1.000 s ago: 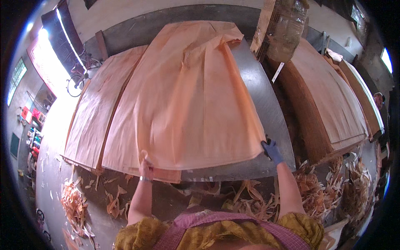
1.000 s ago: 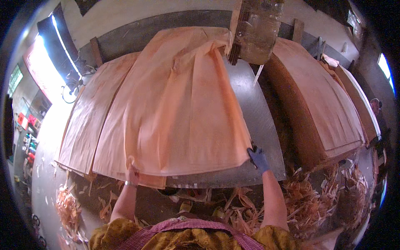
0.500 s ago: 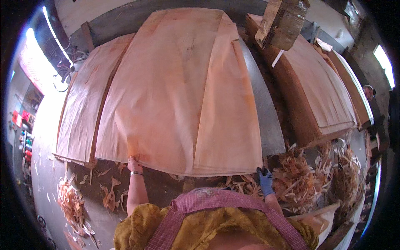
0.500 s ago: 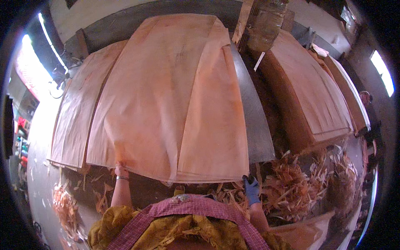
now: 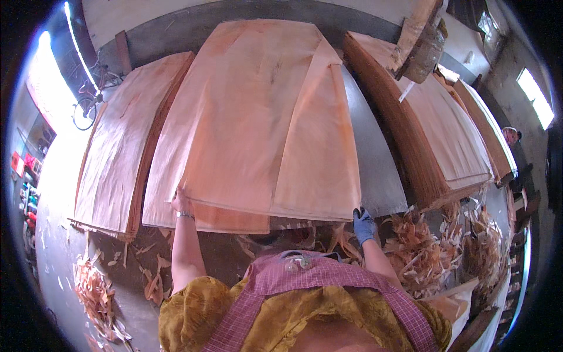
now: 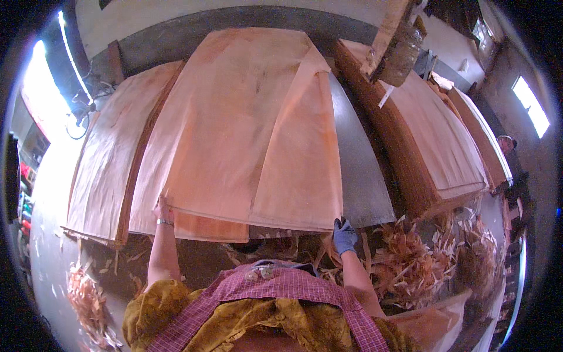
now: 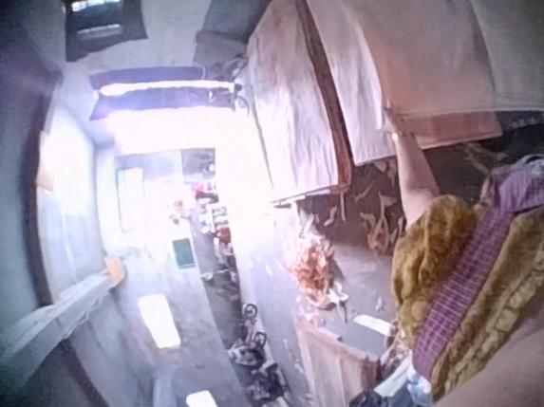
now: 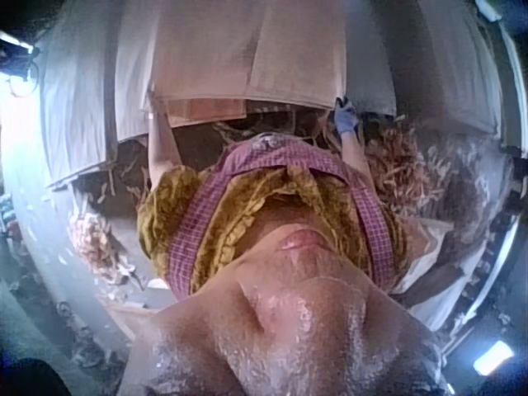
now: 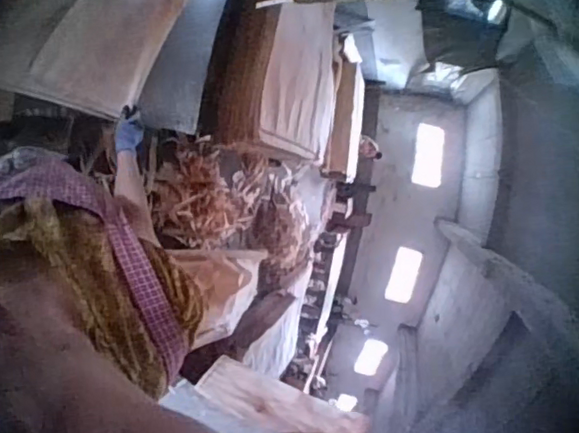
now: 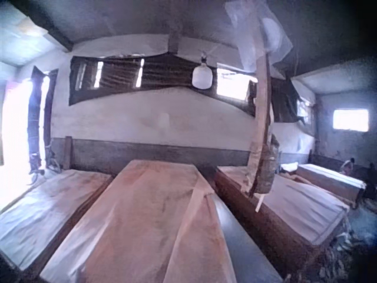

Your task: The person peels strips of thin wood veneer from a stack, smooths them by hand on a table, and trims the edges with a utility knife.

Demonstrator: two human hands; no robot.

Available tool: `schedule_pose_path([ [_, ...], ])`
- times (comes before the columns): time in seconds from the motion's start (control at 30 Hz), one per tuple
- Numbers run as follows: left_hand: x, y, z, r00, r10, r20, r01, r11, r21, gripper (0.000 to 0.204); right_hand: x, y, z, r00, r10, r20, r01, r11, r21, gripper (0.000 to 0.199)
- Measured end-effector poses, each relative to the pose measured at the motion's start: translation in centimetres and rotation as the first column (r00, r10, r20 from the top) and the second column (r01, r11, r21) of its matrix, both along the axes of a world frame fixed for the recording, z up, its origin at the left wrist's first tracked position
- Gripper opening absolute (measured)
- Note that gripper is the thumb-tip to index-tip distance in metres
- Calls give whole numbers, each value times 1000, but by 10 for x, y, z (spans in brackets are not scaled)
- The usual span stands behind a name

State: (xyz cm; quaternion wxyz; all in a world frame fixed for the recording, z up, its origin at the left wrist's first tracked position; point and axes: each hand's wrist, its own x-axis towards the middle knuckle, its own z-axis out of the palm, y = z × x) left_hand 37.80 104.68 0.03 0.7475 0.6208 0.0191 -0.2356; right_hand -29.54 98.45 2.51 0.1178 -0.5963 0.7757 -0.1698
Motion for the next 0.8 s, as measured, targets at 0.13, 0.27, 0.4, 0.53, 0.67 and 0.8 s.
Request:
schedule_pose_path([
  [0.13,25,-22,6,996,77,52,-75,997,-37,27,33,-15,7,1000,7,23,-8,999,49,49],
  [0.27,54,-8,-12,996,80,49,-82,995,53,27,42,-5,4,997,63,-34,-63,998,7,44],
  [0.4,49,35,-53,997,-41,-68,38,998,-49,27,27,22,-8,994,89,-66,-92,995,-38,41],
  [0.53,43,36,-43,992,-118,-36,114,989,-95,33,19,1,-9,993,84,-80,-84,996,1,43],
  [0.67,22,2,-9,981,-36,-190,28,999,-43,29,26,-5,7,997,40,-61,-41,999,-16,43],
  [0.8,102,18,-32,1000,-20,11,21,987,-156,34,65,-12,18,995,90,42,-87,993,-81,49],
])
